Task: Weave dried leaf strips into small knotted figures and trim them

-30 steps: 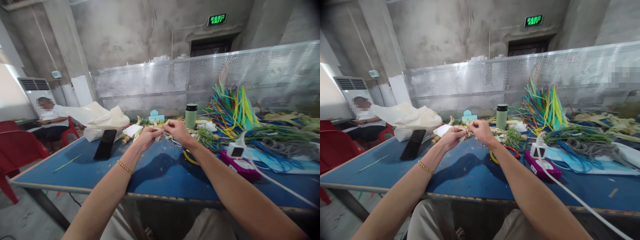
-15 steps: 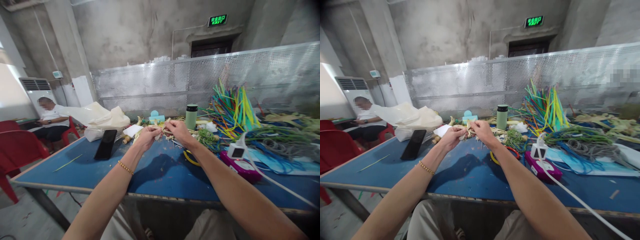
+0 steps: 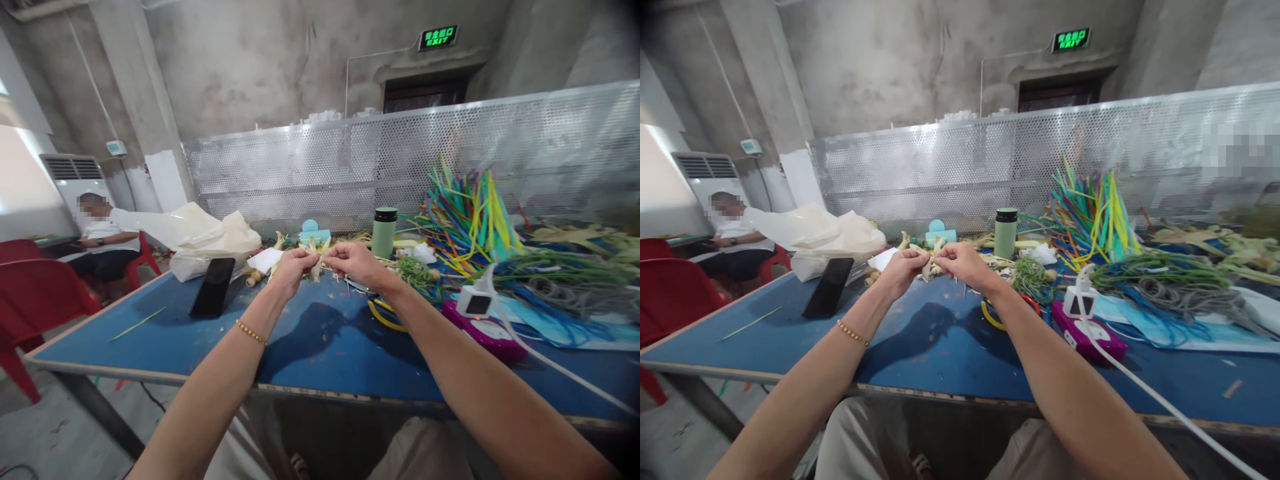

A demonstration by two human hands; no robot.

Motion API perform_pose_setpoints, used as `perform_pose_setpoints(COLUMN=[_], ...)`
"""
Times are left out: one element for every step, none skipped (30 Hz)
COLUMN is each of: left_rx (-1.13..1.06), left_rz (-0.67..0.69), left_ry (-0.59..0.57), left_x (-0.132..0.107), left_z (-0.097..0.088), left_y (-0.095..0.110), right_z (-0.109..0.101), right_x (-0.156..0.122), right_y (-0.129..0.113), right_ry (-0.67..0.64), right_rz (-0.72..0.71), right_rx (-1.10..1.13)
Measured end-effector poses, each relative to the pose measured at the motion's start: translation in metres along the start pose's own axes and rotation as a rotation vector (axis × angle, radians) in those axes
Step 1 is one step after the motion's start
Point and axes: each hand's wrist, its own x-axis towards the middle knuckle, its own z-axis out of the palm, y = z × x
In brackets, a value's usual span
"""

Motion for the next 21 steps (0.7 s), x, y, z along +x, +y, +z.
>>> perform_pose_setpoints(left_rx=[-0.020,-0.047,-0.076,-0.106,-0.137,-0.165,-0.188,-0.206,-0.220,-0.231,-0.243,-0.256,-0.270,-0.282,-0.289,-0.291,-0.288,-0.281,-0.267,-0.241,-0.202], left_rz=[-0.015,-0.027,-0.036,-0.044,-0.053,-0.066,-0.080,-0.096,-0.111,-0.125,-0.136,-0.144,-0.151,-0.158,-0.163,-0.166,-0.165,-0.158,-0.142,-0.116,-0.085], left_ry=[-0.003,-0.006,-0.006,-0.004,-0.002,-0.003,-0.008,-0.017,-0.029,-0.040,-0.049,-0.056,-0.062,-0.068,-0.075,-0.082,-0.088,-0.094,-0.096,-0.096,-0.093], left_x=[0.0005,0.0009,0.0010,0.0011,0.0010,0.0009,0.0008,0.0007,0.0006,0.0005,0.0004,0.0003,0.0002,0.0000,-0.0001,-0.0002,-0.0003,-0.0004,-0.0005,-0.0006,-0.0008], left_z=[0.0001,0.0005,0.0010,0.0017,0.0022,0.0027,0.0029,0.0031,0.0031,0.0032,0.0033,0.0035,0.0038,0.0041,0.0043,0.0044,0.0043,0.0040,0.0034,0.0027,0.0019], left_y=[-0.0002,-0.0003,-0.0003,-0.0003,-0.0002,-0.0002,-0.0002,-0.0003,-0.0003,-0.0003,-0.0002,0.0000,0.0003,0.0007,0.0011,0.0015,0.0018,0.0021,0.0023,0.0025,0.0028], right_z=[0.0005,0.0009,0.0011,0.0013,0.0013,0.0013,0.0011,0.0010,0.0008,0.0006,0.0004,0.0002,0.0001,-0.0001,-0.0002,-0.0003,-0.0003,-0.0003,-0.0001,0.0000,0.0003], right_x=[-0.0002,-0.0005,-0.0007,-0.0008,-0.0009,-0.0010,-0.0010,-0.0011,-0.0010,-0.0010,-0.0010,-0.0010,-0.0011,-0.0011,-0.0012,-0.0013,-0.0014,-0.0015,-0.0015,-0.0014,-0.0011], right_y=[-0.0011,-0.0022,-0.0032,-0.0040,-0.0047,-0.0052,-0.0055,-0.0056,-0.0056,-0.0054,-0.0053,-0.0051,-0.0051,-0.0052,-0.0054,-0.0058,-0.0062,-0.0067,-0.0070,-0.0072,-0.0071], right_ry=[0.001,-0.001,-0.003,-0.004,-0.005,-0.004,-0.006,-0.009,-0.013,-0.018,-0.024,-0.027,-0.031,-0.032,-0.037,-0.041,-0.043,-0.040,-0.032,-0.017,0.002], right_rz=[-0.001,-0.005,-0.011,-0.017,-0.023,-0.027,-0.028,-0.031,-0.033,-0.033,-0.032,-0.034,-0.036,-0.040,-0.046,-0.052,-0.060,-0.067,-0.072,-0.077,-0.082], right_rx=[0.002,0.008,0.016,0.024,0.031,0.034,0.036,0.036,0.037,0.037,0.038,0.040,0.045,0.049,0.052,0.053,0.052,0.043,0.024,-0.008,-0.051])
